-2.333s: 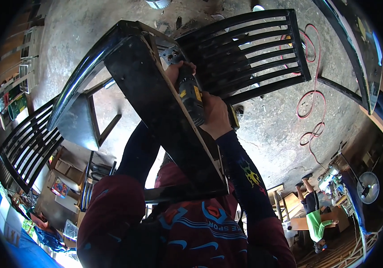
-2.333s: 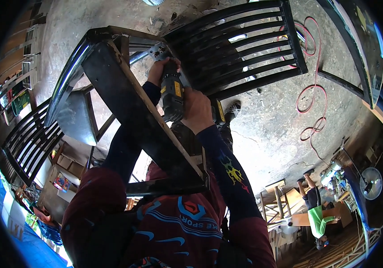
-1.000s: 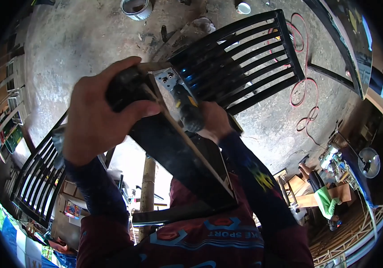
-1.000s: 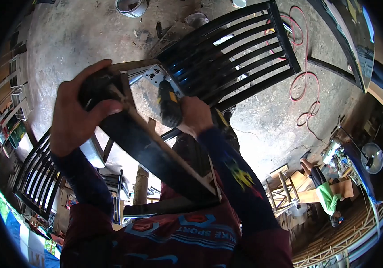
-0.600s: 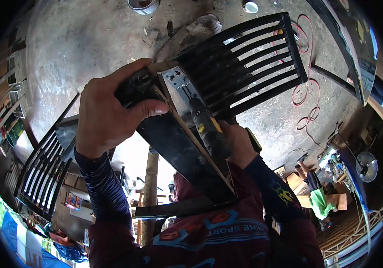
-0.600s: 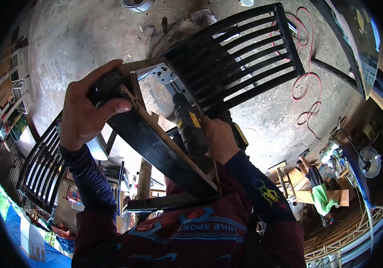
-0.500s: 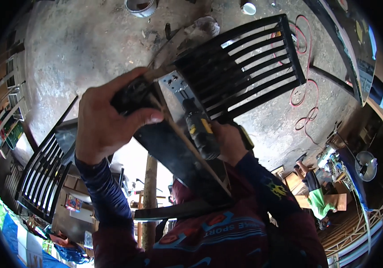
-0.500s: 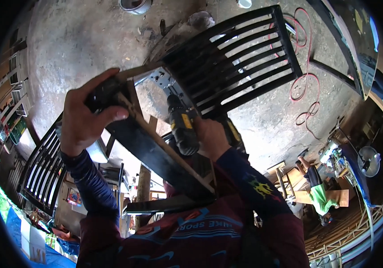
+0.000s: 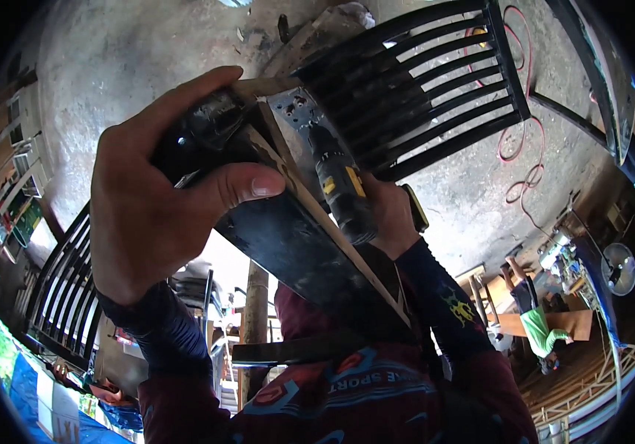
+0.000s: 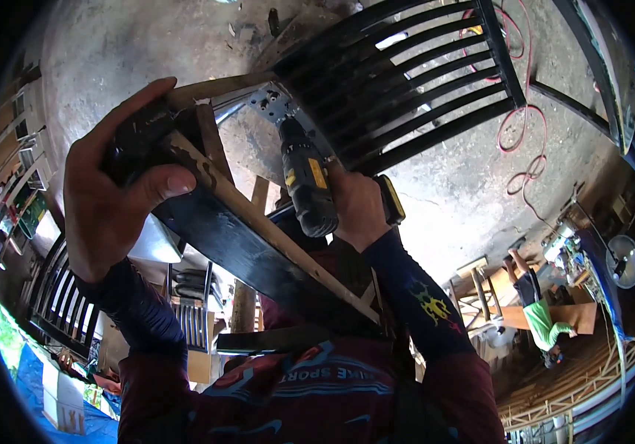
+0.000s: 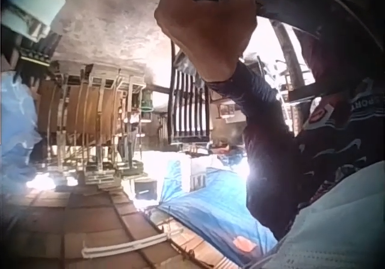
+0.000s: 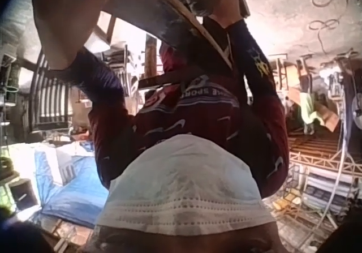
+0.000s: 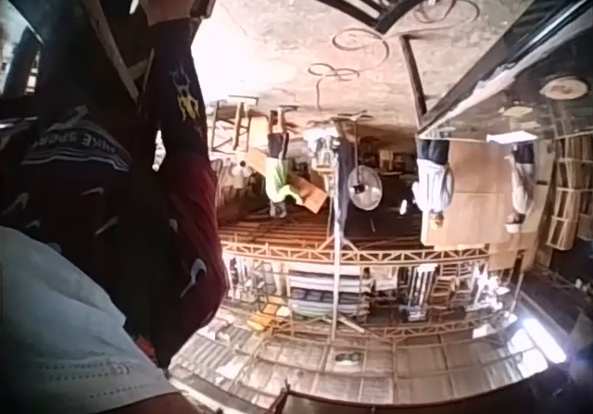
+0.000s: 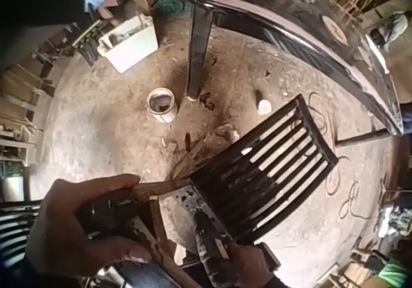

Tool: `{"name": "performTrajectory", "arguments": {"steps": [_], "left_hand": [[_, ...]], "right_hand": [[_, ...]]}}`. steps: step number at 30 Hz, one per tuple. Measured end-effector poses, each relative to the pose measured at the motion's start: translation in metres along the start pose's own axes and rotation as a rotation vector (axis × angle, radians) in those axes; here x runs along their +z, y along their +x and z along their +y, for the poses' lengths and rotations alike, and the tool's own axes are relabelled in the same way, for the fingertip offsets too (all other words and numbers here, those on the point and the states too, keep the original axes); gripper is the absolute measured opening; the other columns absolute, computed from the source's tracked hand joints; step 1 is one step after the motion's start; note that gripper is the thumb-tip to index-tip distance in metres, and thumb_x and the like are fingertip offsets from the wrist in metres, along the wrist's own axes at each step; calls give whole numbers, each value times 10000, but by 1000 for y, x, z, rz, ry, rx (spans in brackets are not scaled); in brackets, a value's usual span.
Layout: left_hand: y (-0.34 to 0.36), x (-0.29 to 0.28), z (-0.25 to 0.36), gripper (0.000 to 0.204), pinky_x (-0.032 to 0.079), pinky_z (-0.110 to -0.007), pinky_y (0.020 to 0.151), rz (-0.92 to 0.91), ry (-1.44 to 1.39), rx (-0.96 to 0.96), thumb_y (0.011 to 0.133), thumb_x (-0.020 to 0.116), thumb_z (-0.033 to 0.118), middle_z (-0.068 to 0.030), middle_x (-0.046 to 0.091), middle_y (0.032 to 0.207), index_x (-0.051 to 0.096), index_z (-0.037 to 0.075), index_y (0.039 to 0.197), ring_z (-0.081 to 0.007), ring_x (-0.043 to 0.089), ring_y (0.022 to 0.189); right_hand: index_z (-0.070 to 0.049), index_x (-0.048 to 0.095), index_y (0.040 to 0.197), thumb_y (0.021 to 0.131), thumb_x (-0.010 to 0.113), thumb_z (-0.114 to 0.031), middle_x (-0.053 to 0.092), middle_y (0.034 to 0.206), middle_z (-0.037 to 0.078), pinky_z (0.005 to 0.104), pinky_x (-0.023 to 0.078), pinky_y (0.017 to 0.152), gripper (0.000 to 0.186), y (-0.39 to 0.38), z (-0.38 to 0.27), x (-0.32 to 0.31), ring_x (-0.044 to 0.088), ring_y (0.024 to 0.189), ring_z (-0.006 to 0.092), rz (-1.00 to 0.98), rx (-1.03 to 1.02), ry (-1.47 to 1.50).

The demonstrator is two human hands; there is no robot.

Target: Repairing a wooden chair by drilling and assembling components.

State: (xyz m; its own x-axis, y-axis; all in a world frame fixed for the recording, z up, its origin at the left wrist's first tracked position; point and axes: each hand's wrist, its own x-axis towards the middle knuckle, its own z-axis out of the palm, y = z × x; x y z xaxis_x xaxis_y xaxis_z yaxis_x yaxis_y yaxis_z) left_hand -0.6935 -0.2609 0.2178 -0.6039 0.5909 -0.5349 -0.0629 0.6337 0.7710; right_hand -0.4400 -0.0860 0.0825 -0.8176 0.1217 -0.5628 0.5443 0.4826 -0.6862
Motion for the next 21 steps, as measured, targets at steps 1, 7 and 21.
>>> {"name": "performTrajectory", "arguments": {"steps": [1,7,21], "left_hand": [[1,0,0,828,552,-298,886,0,26,13,681,900,369,-100,716,1065,566,53,1370,-170,694,941],[-2,-2,4,842,537,-292,897,14,40,-30,676,897,417,-94,705,1074,577,50,1363,-170,674,950],[-5,1,3,681,554,-274,828,26,20,62,751,871,267,-75,738,929,592,23,1322,-146,704,856]], "right_hand": [[-79,615,1172,776,775,-195,711,853,161,387,564,674,443,-2,4,3,709,807,347,-6,13,-7],[-41,614,974,762,767,-218,686,728,159,432,545,596,315,-3,7,12,688,680,351,112,-94,-27],[-51,627,924,763,779,-255,695,738,158,423,552,610,301,-4,17,17,700,697,338,129,-109,5]]}}
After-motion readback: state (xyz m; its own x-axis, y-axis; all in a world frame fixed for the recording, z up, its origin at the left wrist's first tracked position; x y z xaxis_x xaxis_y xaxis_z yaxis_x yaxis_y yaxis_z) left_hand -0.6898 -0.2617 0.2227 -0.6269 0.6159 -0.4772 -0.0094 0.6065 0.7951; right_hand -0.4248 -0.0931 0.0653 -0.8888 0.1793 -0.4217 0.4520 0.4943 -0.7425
